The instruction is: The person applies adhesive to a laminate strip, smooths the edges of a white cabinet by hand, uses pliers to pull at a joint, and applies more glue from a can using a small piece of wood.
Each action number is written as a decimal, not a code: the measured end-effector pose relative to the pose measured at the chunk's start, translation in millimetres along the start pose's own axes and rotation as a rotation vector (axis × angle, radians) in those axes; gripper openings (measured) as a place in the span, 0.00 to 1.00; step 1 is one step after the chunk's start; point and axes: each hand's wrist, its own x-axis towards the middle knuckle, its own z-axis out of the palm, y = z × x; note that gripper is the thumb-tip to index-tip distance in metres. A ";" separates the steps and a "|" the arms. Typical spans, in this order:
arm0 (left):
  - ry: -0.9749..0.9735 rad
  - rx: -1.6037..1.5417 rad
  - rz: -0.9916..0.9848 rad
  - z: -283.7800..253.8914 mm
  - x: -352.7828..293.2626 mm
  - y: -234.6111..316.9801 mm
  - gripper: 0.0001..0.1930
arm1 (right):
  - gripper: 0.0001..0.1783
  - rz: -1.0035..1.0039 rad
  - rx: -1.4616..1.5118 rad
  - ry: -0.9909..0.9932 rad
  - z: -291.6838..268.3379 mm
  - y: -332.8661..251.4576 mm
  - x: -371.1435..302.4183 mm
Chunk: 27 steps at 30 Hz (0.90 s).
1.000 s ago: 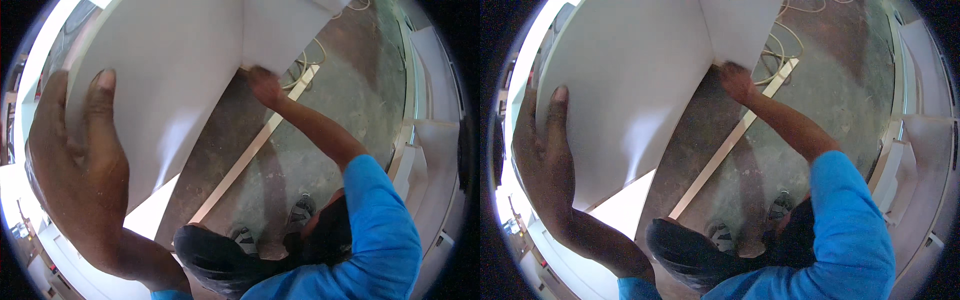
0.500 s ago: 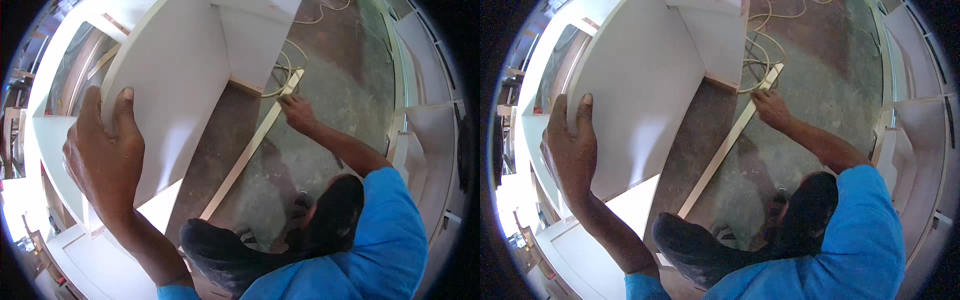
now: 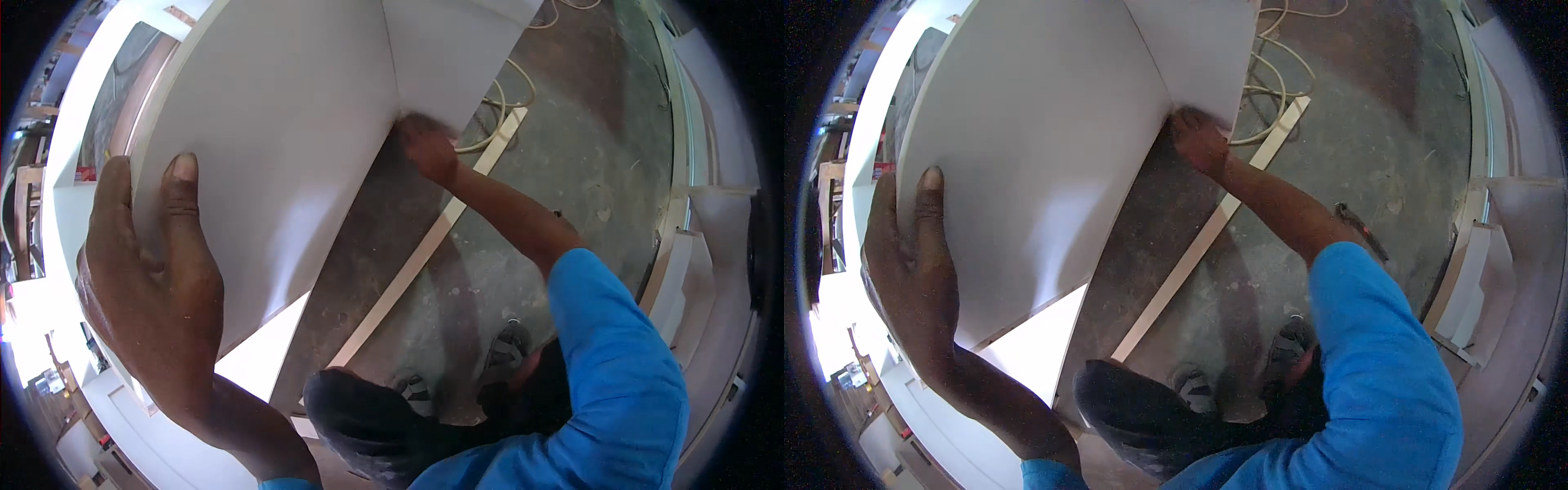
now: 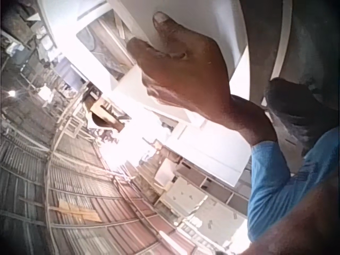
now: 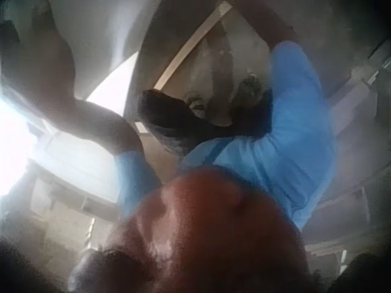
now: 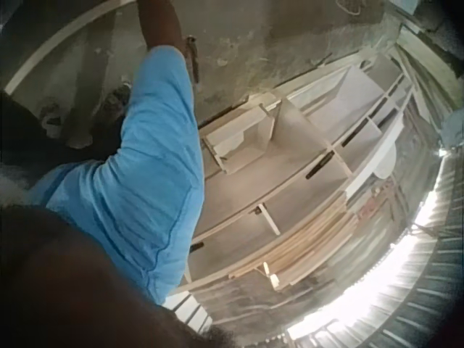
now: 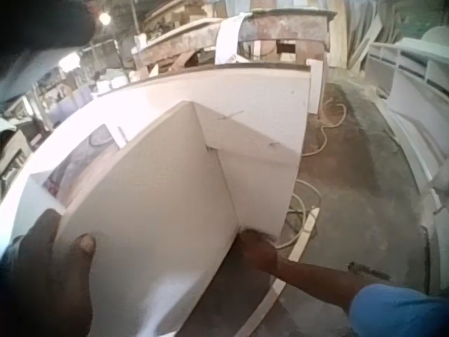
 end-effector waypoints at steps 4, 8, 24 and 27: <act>-0.011 0.024 0.013 -8.0 1.0 -12.9 0.29 | 0.26 -0.018 0.073 -0.146 -20.7 7.6 -17.9; -0.006 0.005 0.051 -5.7 0.8 -1.5 0.30 | 0.22 -0.045 0.231 0.120 31.0 33.7 -59.5; -0.086 -0.112 0.073 -7.7 10.5 7.9 0.32 | 0.17 0.090 0.208 0.199 45.7 17.6 2.2; -0.119 -0.204 0.014 -9.5 7.4 -10.7 0.31 | 0.14 0.040 0.129 0.179 2.9 -6.7 6.6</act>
